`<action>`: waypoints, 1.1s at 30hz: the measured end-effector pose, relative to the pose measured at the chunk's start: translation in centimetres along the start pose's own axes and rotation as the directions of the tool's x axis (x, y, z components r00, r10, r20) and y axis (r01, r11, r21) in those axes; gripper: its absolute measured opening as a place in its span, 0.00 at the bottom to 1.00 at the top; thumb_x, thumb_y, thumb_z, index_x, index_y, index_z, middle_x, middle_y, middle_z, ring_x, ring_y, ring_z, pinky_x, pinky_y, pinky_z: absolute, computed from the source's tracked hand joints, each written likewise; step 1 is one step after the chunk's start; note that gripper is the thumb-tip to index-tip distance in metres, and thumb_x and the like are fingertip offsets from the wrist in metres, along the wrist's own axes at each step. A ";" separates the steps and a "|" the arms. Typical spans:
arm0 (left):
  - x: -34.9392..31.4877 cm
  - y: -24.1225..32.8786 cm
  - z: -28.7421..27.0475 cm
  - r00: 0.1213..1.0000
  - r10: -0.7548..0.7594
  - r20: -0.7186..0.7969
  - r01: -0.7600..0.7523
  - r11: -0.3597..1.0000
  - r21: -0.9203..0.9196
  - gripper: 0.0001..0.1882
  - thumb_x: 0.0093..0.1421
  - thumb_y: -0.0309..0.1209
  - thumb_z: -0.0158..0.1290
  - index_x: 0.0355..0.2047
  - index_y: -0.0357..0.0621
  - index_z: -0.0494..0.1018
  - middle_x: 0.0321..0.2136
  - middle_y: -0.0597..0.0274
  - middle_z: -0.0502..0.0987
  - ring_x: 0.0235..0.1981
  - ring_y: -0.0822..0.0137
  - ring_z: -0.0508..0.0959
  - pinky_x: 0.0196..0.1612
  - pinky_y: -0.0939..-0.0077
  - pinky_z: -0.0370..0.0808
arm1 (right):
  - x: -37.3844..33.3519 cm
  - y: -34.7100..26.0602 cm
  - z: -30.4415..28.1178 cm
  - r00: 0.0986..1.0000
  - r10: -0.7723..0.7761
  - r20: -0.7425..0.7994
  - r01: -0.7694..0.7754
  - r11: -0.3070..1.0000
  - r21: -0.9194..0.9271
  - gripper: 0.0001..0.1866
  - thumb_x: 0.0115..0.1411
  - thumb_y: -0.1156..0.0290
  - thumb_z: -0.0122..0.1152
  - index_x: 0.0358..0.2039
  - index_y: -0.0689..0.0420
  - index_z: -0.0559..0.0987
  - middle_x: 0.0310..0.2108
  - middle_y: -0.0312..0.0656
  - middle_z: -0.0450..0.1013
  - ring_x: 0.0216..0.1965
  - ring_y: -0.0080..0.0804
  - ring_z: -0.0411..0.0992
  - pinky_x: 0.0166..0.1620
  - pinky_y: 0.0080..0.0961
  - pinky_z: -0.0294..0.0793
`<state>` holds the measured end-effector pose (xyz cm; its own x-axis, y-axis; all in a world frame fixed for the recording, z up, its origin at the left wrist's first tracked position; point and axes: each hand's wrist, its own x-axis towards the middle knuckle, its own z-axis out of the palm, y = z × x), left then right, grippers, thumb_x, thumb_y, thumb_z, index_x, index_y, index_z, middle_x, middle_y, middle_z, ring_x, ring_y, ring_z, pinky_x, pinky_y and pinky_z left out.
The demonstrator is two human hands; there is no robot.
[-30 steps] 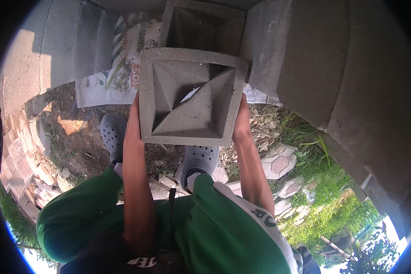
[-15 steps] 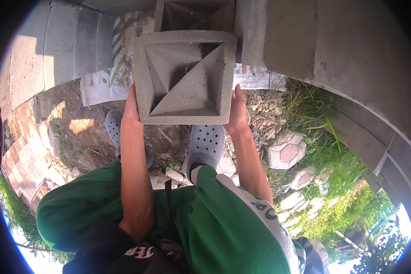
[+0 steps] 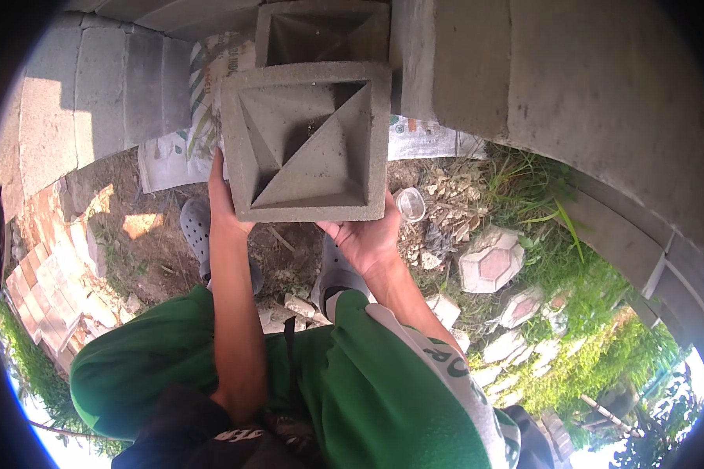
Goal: The person picks up concrete masonry blocks from a stack and places them onto another stack or into a designated layout on the ground.
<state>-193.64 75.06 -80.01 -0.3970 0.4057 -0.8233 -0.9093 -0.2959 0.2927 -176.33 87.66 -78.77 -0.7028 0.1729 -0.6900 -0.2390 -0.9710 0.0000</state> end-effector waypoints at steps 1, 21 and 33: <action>-0.3 -0.4 -0.6 0.999 -0.044 -0.017 0.041 0.986 -0.160 0.27 0.65 0.47 0.33 0.56 0.42 0.62 0.52 0.55 0.68 0.50 0.54 0.71 0.51 0.58 0.69 | 0.1 0.1 0.0 1.000 0.006 0.004 -0.006 1.000 0.001 0.31 0.64 0.49 0.31 0.57 0.60 0.59 0.54 0.54 0.61 0.52 0.52 0.67 0.48 0.52 0.74; 3.2 -1.2 4.5 0.990 0.143 -0.013 -0.138 0.921 -0.364 0.38 0.59 0.59 0.26 0.61 0.46 0.55 0.61 0.52 0.56 0.61 0.49 0.57 0.60 0.50 0.55 | 1.7 -2.0 2.6 0.988 -0.120 0.100 0.113 0.991 0.079 0.28 0.65 0.56 0.26 0.58 0.62 0.58 0.60 0.53 0.54 0.60 0.55 0.55 0.58 0.55 0.61; 7.2 1.0 6.6 0.971 0.197 0.133 -0.082 0.802 -0.592 0.32 0.60 0.54 0.27 0.58 0.52 0.61 0.58 0.56 0.62 0.59 0.51 0.60 0.59 0.48 0.58 | 4.5 -3.7 7.1 0.914 -0.176 0.366 0.095 0.969 0.229 0.34 0.63 0.48 0.25 0.64 0.58 0.48 0.66 0.49 0.39 0.66 0.53 0.36 0.65 0.57 0.33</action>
<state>-198.27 83.42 -82.41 -0.5816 0.4503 -0.6775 -0.6224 -0.7826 0.0141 -183.36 93.24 -76.76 -0.8454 0.3890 -0.3660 -0.4515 -0.8866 0.1004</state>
